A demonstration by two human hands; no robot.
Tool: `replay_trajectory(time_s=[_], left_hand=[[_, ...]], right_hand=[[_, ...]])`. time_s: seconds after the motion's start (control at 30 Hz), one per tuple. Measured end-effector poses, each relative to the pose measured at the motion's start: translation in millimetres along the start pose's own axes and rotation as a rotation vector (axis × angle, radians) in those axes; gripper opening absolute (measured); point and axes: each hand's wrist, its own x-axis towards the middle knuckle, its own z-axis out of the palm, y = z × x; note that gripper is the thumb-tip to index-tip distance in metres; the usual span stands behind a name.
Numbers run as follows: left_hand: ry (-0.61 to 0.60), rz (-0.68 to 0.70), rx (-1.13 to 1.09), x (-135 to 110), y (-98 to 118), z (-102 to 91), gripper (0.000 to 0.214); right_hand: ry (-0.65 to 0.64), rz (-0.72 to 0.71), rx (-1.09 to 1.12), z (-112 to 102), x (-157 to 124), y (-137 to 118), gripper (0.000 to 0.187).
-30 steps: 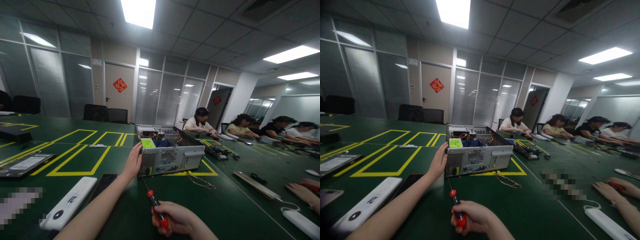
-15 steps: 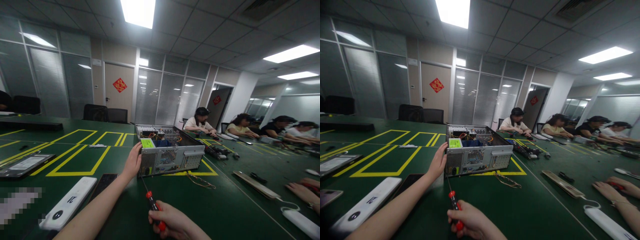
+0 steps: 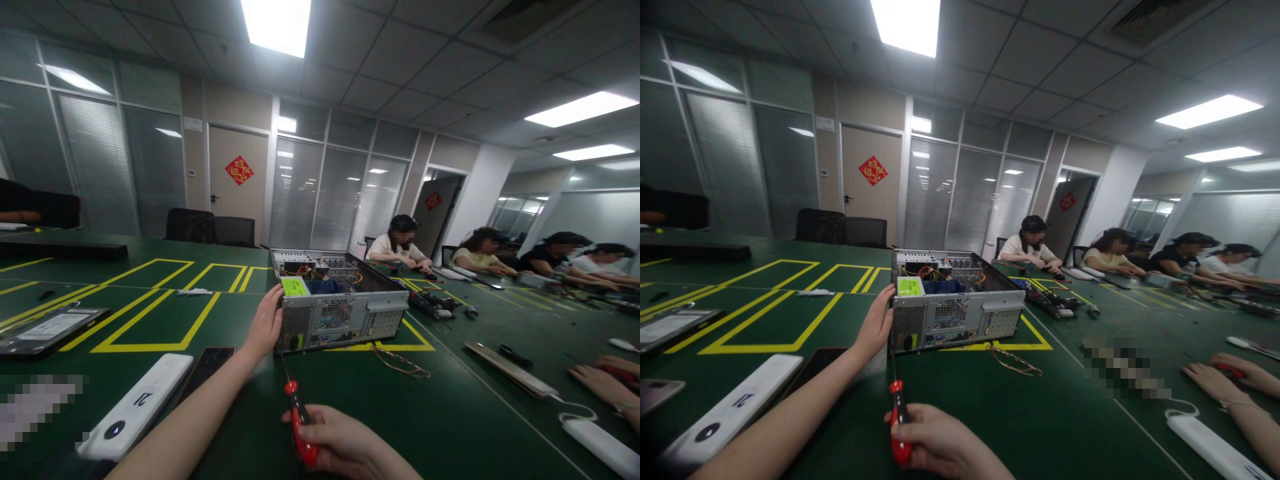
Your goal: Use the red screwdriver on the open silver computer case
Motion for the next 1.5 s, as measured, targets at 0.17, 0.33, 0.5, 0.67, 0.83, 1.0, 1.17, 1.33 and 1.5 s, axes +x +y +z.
replay_trajectory(time_s=[0.17, 0.33, 0.5, 0.67, 0.83, 1.0, 1.17, 1.33, 1.5], left_hand=[[0.006, -0.002, -0.005, -1, -1, 0.8, 0.042], [0.014, 0.023, -0.013, -1, -4, 2.1, 0.043], [0.013, 0.027, -0.013, -1, -2, 1.2, 0.043], [0.008, 0.016, -0.012, -1, -2, 1.4, 0.043], [0.001, 0.002, -0.017, 0, -2, 1.1, 0.043], [-0.003, -0.001, -0.018, 0, 1, -0.5, 0.043], [-0.005, -0.009, -0.009, 0, 0, -0.5, 0.043], [0.003, 0.013, -0.004, 0, -2, 0.7, 0.042], [0.009, 0.014, 0.001, -1, -2, 1.2, 0.042]], right_hand=[[0.068, 0.053, 0.003, -6, 6, 4, 0.040], [-0.134, 0.085, 0.104, -11, 7, 4, 0.041], [-0.327, 0.069, 0.081, -7, 1, -1, 0.052], [-0.249, 0.037, 0.034, -5, 1, 1, 0.058], [-0.020, 0.042, 0.044, -4, 2, 4, 0.039], [-0.089, 0.048, 0.049, -6, 2, 3, 0.042], [-0.210, 0.062, 0.116, -10, 1, -1, 0.045], [-0.303, 0.033, 0.075, -5, -1, -2, 0.053], [-0.234, 0.007, 0.034, -1, 0, 0, 0.055]])
